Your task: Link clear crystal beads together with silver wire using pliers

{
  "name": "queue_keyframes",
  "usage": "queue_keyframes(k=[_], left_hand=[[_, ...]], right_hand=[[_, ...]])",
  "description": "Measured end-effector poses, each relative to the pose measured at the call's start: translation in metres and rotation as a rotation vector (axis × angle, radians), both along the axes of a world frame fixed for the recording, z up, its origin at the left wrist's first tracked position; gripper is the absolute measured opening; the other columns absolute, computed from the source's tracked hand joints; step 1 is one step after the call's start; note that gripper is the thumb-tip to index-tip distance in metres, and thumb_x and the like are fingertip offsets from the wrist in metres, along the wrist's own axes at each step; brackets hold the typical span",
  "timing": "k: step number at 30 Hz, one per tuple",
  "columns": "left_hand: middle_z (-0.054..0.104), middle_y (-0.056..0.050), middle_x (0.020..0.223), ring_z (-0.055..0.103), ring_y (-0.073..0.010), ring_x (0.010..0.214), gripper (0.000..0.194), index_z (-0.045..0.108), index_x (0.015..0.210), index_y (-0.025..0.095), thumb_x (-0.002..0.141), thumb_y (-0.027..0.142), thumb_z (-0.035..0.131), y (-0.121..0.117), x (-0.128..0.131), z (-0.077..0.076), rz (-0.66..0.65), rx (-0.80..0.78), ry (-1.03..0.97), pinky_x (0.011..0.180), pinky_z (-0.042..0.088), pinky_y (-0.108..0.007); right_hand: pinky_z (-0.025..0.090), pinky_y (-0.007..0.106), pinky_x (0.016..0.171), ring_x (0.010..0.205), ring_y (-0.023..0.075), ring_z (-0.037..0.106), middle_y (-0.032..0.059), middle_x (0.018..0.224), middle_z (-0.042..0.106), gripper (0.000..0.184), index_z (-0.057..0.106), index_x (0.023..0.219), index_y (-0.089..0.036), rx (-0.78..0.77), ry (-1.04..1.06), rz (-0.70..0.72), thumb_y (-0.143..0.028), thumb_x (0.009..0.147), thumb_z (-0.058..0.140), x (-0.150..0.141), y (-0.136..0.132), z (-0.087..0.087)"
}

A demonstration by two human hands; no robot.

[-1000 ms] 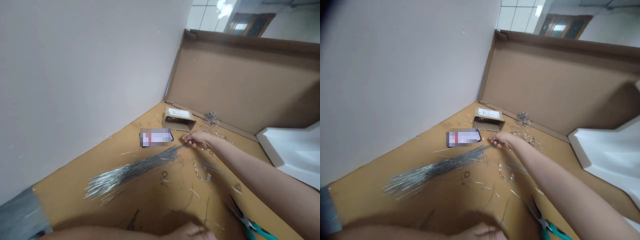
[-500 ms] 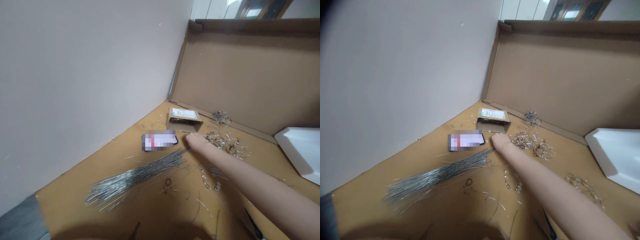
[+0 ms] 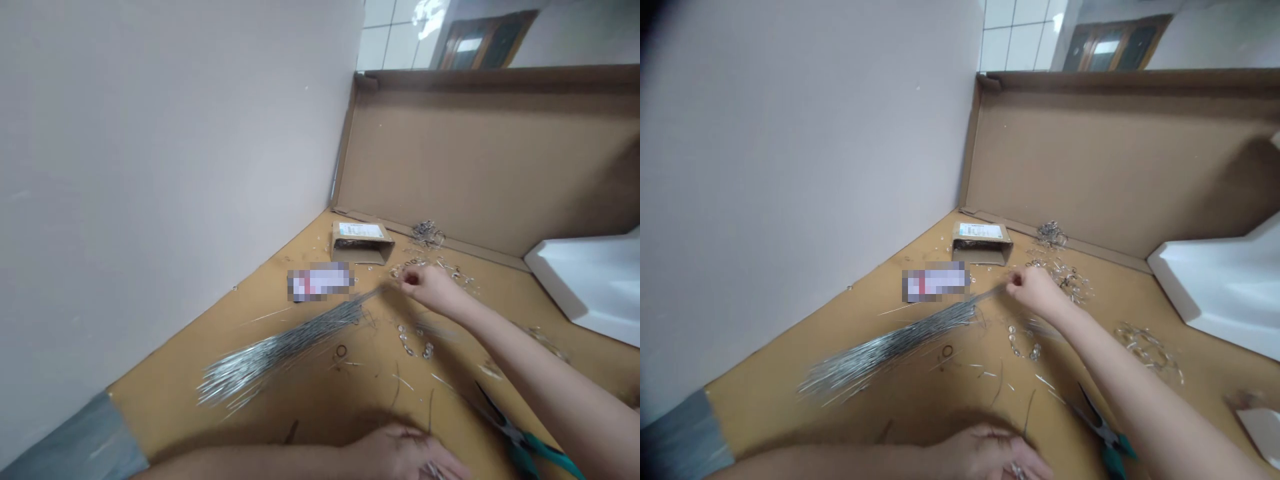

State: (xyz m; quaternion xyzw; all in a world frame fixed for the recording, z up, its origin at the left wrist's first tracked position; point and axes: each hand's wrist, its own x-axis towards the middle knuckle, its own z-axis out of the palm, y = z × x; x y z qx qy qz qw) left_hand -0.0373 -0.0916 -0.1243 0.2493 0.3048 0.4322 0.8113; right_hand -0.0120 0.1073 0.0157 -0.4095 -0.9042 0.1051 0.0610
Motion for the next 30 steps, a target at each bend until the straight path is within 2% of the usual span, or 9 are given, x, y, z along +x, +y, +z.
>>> queue_keyframes(k=[2, 4, 5, 8, 10, 14, 22, 26, 30], left_hand=[[0.066, -0.014, 0.080, 0.064, -0.0237, 0.081, 0.035, 0.065, 0.080, 0.012, 0.077, 0.043, 0.047, 0.001, 0.003, 0.000, 0.005, -0.059, 0.012, 0.090, 0.036, -0.047], [0.065, -0.014, 0.073, 0.064, -0.0228, 0.073, 0.032, 0.062, 0.078, 0.010, 0.079, 0.037, 0.044, 0.002, 0.003, 0.008, 0.008, -0.173, 0.006, 0.084, 0.039, -0.046], [0.065, -0.014, 0.075, 0.064, -0.0230, 0.075, 0.030, 0.061, 0.078, 0.009, 0.080, 0.034, 0.044, 0.002, 0.002, 0.015, 0.041, -0.182, 0.012, 0.082, 0.041, -0.044], [0.064, -0.017, 0.080, 0.064, -0.0236, 0.079, 0.030, 0.058, 0.078, 0.005, 0.084, 0.028, 0.039, 0.000, -0.003, 0.042, 0.142, -0.190, 0.002, 0.077, 0.044, -0.038], [0.063, -0.016, 0.081, 0.064, -0.0216, 0.084, 0.034, 0.056, 0.081, 0.004, 0.088, 0.025, 0.031, 0.000, -0.004, 0.057, 0.162, -0.228, -0.024, 0.079, 0.044, -0.032], [0.063, -0.017, 0.088, 0.062, -0.0201, 0.090, 0.035, 0.054, 0.087, 0.002, 0.090, 0.026, 0.028, 0.002, 0.005, 0.070, 0.152, -0.192, -0.065, 0.081, 0.044, -0.028], [0.064, -0.019, 0.095, 0.061, -0.0218, 0.092, 0.035, 0.057, 0.092, 0.002, 0.087, 0.031, 0.038, 0.004, 0.036, 0.051, 0.080, -0.091, -0.044, 0.084, 0.043, -0.032], [0.063, -0.015, 0.098, 0.060, -0.0209, 0.087, 0.033, 0.063, 0.090, 0.007, 0.080, 0.037, 0.052, 0.002, 0.037, 0.052, 0.032, 0.093, 0.147, 0.073, 0.046, -0.030], [0.064, -0.007, 0.088, 0.057, -0.0167, 0.082, 0.025, 0.064, 0.084, 0.012, 0.065, 0.027, 0.070, 0.001, 0.037, 0.055, 0.045, 0.270, 0.319, 0.068, 0.046, -0.026]], right_hand=[[0.043, 0.025, 0.057, 0.064, 0.0150, 0.059, 0.0018, 0.069, 0.065, 0.018, 0.064, 0.077, -0.018, -0.057, 0.127, -0.050, -0.025, 0.076, 0.047, 0.036, -0.021, 0.005], [0.042, 0.024, 0.052, 0.058, 0.0136, 0.057, 0.0023, 0.072, 0.065, 0.024, 0.064, 0.084, -0.018, -0.098, 0.232, -0.096, -0.026, 0.076, 0.043, 0.073, -0.045, 0.003], [0.041, 0.025, 0.049, 0.051, 0.0131, 0.053, 0.0018, 0.067, 0.064, 0.026, 0.064, 0.085, -0.018, -0.123, 0.291, -0.130, -0.031, 0.075, 0.044, 0.092, -0.058, 0.000], [0.036, 0.026, 0.044, 0.043, 0.0131, 0.045, -0.0011, 0.048, 0.053, 0.031, 0.066, 0.075, -0.018, -0.389, 0.628, -0.302, -0.046, 0.065, 0.056, 0.137, -0.095, -0.017], [0.034, 0.025, 0.043, 0.043, 0.0116, 0.042, -0.0005, 0.050, 0.054, 0.028, 0.067, 0.068, -0.019, -0.442, 0.736, -0.375, -0.046, 0.060, 0.061, 0.156, -0.117, -0.031], [0.034, 0.023, 0.045, 0.048, 0.0115, 0.043, -0.0018, 0.051, 0.054, 0.026, 0.068, 0.071, -0.020, -0.436, 0.800, -0.386, -0.042, 0.058, 0.065, 0.170, -0.147, -0.053], [0.030, 0.021, 0.040, 0.043, 0.0091, 0.041, -0.0039, 0.048, 0.049, 0.034, 0.063, 0.075, -0.018, -0.608, 0.907, -0.338, -0.050, 0.063, 0.063, 0.178, -0.158, -0.077], [0.029, 0.020, 0.038, 0.038, 0.0071, 0.038, -0.0049, 0.044, 0.047, 0.037, 0.061, 0.072, -0.017, -0.677, 0.948, -0.349, -0.054, 0.066, 0.060, 0.182, -0.156, -0.090], [0.033, 0.020, 0.039, 0.041, 0.0081, 0.043, -0.0032, 0.048, 0.052, 0.036, 0.061, 0.072, -0.017, -0.752, 0.976, -0.351, -0.052, 0.065, 0.062, 0.182, -0.159, -0.098]])
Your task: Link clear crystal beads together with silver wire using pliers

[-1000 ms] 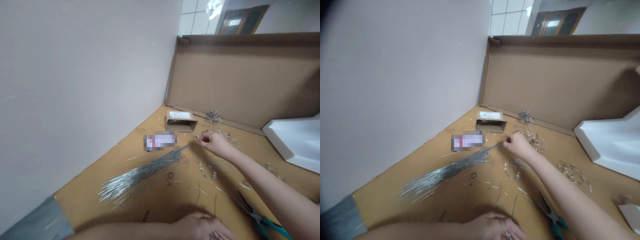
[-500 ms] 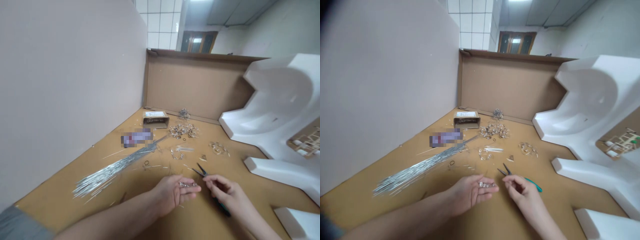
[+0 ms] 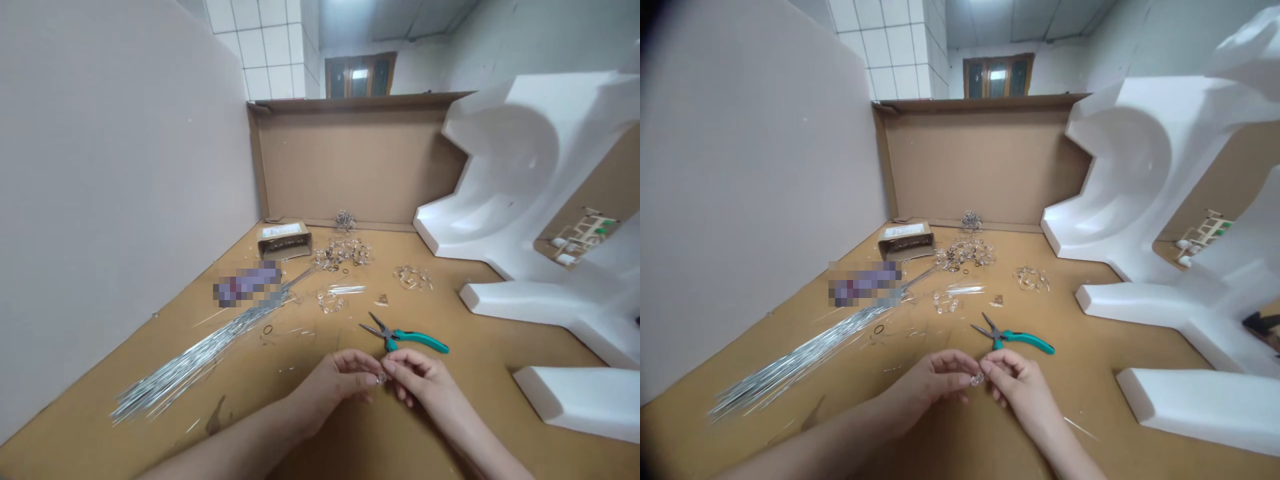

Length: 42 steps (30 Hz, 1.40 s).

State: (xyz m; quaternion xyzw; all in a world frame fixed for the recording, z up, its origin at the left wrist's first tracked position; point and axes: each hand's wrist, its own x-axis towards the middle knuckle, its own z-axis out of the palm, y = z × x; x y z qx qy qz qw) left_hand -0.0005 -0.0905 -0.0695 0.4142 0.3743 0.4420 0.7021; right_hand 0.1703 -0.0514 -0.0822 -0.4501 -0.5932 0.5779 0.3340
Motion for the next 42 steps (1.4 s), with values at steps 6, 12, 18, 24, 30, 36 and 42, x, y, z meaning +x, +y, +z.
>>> queue_keyframes(k=[6, 12, 18, 24, 30, 36, 42], left_hand=[[0.059, -0.002, 0.074, 0.054, -0.0107, 0.061, 0.026, 0.057, 0.081, 0.014, 0.063, 0.025, 0.072, -0.004, 0.006, -0.010, 0.041, -0.022, -0.026, 0.049, 0.042, -0.020], [0.052, 0.002, 0.058, 0.044, -0.0056, 0.045, 0.022, 0.056, 0.073, 0.012, 0.070, 0.032, 0.065, -0.006, 0.004, -0.011, 0.027, -0.053, 0.044, 0.044, 0.037, -0.018], [0.051, 0.003, 0.054, 0.038, -0.0036, 0.038, 0.020, 0.053, 0.067, 0.013, 0.070, 0.030, 0.064, -0.009, 0.001, -0.007, 0.008, -0.079, 0.050, 0.038, 0.032, -0.017], [0.051, 0.003, 0.051, 0.037, -0.0029, 0.035, 0.020, 0.051, 0.064, 0.013, 0.069, 0.028, 0.063, -0.011, 0.000, -0.007, -0.059, -0.118, 0.046, 0.035, 0.031, -0.016], [0.051, 0.003, 0.050, 0.035, -0.0024, 0.033, 0.017, 0.052, 0.064, 0.013, 0.067, 0.026, 0.063, -0.010, 0.000, -0.007, -0.090, -0.158, 0.040, 0.034, 0.031, -0.015], [0.051, 0.003, 0.048, 0.031, -0.0018, 0.031, 0.016, 0.052, 0.064, 0.013, 0.065, 0.025, 0.063, -0.012, 0.001, -0.004, -0.150, -0.221, 0.010, 0.032, 0.029, -0.015], [0.051, 0.003, 0.047, 0.031, -0.0020, 0.031, 0.015, 0.052, 0.064, 0.013, 0.065, 0.024, 0.063, -0.011, 0.002, -0.004, -0.157, -0.227, 0.011, 0.031, 0.029, -0.015]], right_hand=[[0.033, 0.020, 0.041, 0.042, 0.0067, 0.043, -0.0028, 0.052, 0.055, 0.032, 0.061, 0.070, -0.017, -0.044, 0.053, 0.030, -0.049, 0.064, 0.065, -0.005, -0.009, 0.008], [0.034, 0.022, 0.044, 0.043, 0.0072, 0.044, -0.0034, 0.049, 0.053, 0.031, 0.064, 0.068, -0.017, -0.096, 0.074, 0.047, -0.046, 0.061, 0.068, -0.007, -0.015, 0.018], [0.038, 0.021, 0.047, 0.054, 0.0078, 0.051, 0.0014, 0.072, 0.061, 0.031, 0.067, 0.087, -0.018, -0.307, 0.327, 0.006, -0.036, 0.062, 0.072, 0.003, -0.014, 0.024], [0.037, 0.016, 0.046, 0.052, 0.0045, 0.050, 0.0008, 0.068, 0.060, 0.018, 0.067, 0.090, -0.016, -0.438, 0.549, 0.099, -0.024, 0.074, 0.064, 0.008, -0.010, 0.020], [0.039, 0.015, 0.048, 0.052, 0.0045, 0.051, 0.0016, 0.067, 0.061, 0.017, 0.067, 0.090, -0.013, -0.460, 0.565, 0.107, -0.022, 0.077, 0.061, 0.006, -0.010, 0.016], [0.039, 0.016, 0.049, 0.052, 0.0049, 0.052, 0.0005, 0.066, 0.061, 0.018, 0.067, 0.089, -0.015, -0.442, 0.524, 0.112, -0.023, 0.073, 0.066, 0.005, -0.011, 0.017], [0.038, 0.017, 0.050, 0.052, 0.0047, 0.049, -0.0008, 0.065, 0.059, 0.019, 0.068, 0.087, -0.015, -0.438, 0.486, 0.121, -0.024, 0.070, 0.068, 0.005, -0.012, 0.019]])
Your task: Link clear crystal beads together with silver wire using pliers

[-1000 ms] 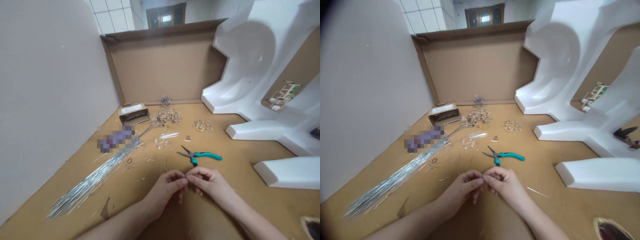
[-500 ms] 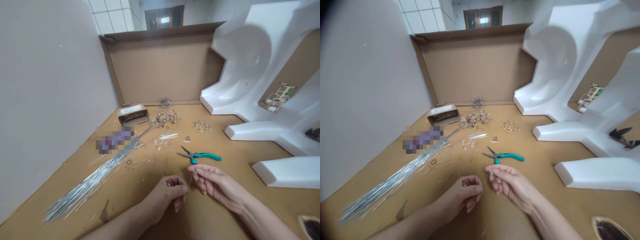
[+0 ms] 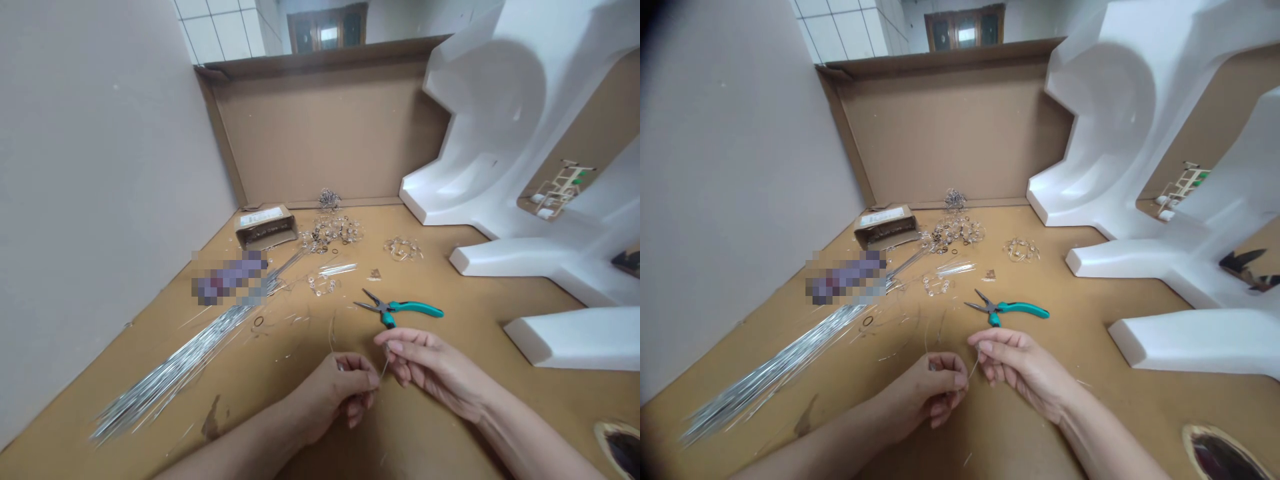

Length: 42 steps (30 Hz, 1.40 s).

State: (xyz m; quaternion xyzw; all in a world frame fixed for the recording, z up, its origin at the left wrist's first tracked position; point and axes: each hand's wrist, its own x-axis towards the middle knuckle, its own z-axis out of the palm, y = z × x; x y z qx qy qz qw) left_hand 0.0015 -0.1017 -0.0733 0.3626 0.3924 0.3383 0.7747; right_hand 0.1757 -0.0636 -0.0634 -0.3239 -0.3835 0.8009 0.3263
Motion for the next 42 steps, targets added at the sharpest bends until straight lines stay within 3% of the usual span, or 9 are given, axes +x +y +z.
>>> queue_keyframes(k=[33, 39, 42], left_hand=[[0.050, 0.003, 0.048, 0.031, -0.0020, 0.031, 0.014, 0.051, 0.062, 0.014, 0.065, 0.023, 0.061, 0.0003, -0.0017, 0.0004, -0.016, -0.014, -0.033, 0.031, 0.030, -0.015], [0.052, 0.003, 0.049, 0.037, -0.0029, 0.032, 0.022, 0.052, 0.064, 0.013, 0.065, 0.030, 0.065, -0.0004, 0.0005, -0.0036, 0.052, 0.088, 0.052, 0.034, 0.032, -0.016], [0.052, 0.004, 0.050, 0.040, -0.0037, 0.034, 0.026, 0.051, 0.065, 0.014, 0.066, 0.035, 0.067, 0.0006, 0.0008, -0.0052, 0.091, 0.151, 0.080, 0.037, 0.034, -0.017]], right_hand=[[0.038, 0.019, 0.050, 0.052, 0.0056, 0.050, -0.0007, 0.064, 0.060, 0.017, 0.068, 0.083, -0.015, 0.059, -0.041, 0.000, -0.025, 0.068, 0.069, 0.0032, -0.0012, 0.0024], [0.038, 0.020, 0.052, 0.052, 0.0066, 0.048, -0.0010, 0.062, 0.059, 0.023, 0.068, 0.081, -0.015, 0.100, -0.146, 0.025, -0.027, 0.062, 0.074, 0.0015, -0.0029, 0.0060], [0.037, 0.021, 0.050, 0.051, 0.0067, 0.047, -0.0019, 0.066, 0.058, 0.039, 0.064, 0.098, -0.019, 0.068, -0.068, 0.032, -0.026, 0.062, 0.074, 0.0001, -0.0037, 0.0087]])
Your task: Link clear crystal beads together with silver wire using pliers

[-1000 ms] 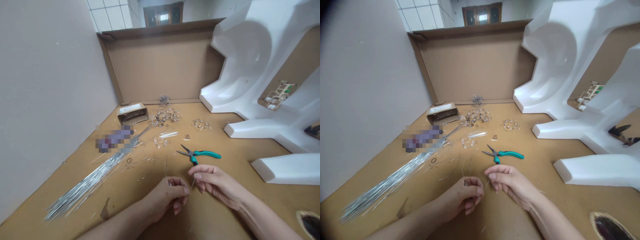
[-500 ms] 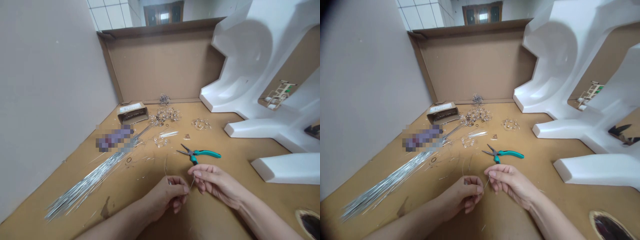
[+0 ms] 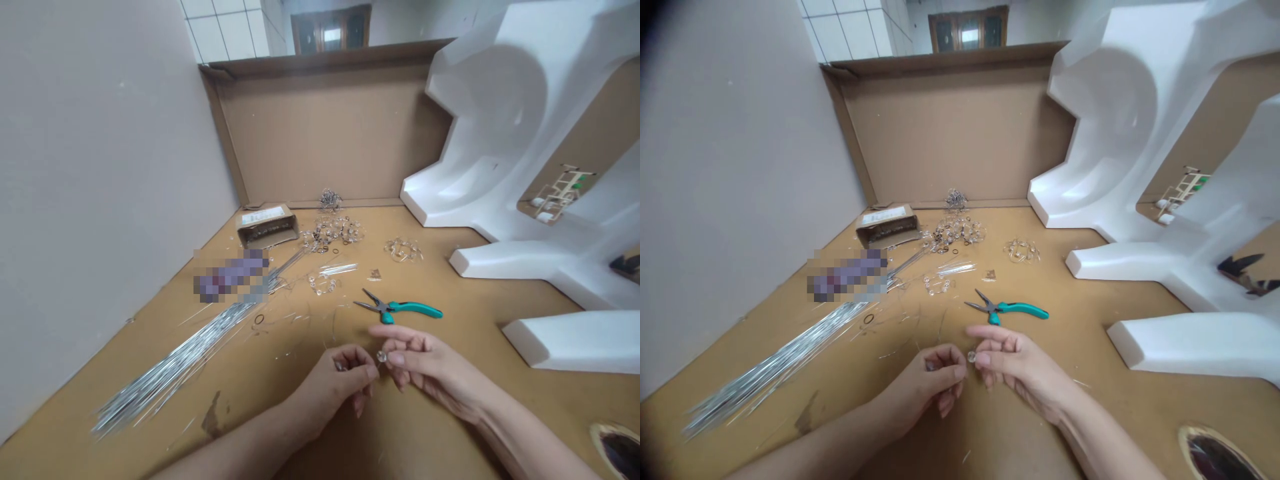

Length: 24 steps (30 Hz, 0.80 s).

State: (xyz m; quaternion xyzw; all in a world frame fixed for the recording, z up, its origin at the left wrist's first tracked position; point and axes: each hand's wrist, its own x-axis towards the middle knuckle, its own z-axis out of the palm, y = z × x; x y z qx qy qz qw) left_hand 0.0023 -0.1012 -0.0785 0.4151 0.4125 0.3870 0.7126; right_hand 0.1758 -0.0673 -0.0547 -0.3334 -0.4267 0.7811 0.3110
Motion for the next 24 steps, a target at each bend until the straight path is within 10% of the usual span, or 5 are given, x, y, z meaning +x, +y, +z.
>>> queue_keyframes(k=[15, 24], left_hand=[[0.059, -0.004, 0.075, 0.056, -0.0121, 0.063, 0.018, 0.057, 0.084, 0.014, 0.069, 0.022, 0.064, 0.000, 0.000, 0.001, -0.042, 0.016, -0.187, 0.057, 0.045, -0.025], [0.061, -0.008, 0.087, 0.055, -0.0156, 0.080, 0.023, 0.060, 0.087, 0.013, 0.082, 0.033, 0.050, 0.010, -0.011, 0.002, 0.251, 0.110, -0.187, 0.069, 0.042, -0.027]], right_hand=[[0.037, 0.024, 0.057, 0.055, 0.0093, 0.048, -0.0030, 0.060, 0.057, 0.018, 0.061, 0.077, -0.019, 0.252, -0.179, -0.124, -0.036, 0.073, 0.064, 0.000, 0.000, -0.007], [0.034, 0.020, 0.043, 0.044, 0.0053, 0.046, -0.0002, 0.073, 0.063, 0.019, 0.057, 0.078, -0.018, 0.218, -0.125, -0.217, -0.036, 0.073, 0.063, 0.002, 0.006, -0.008]])
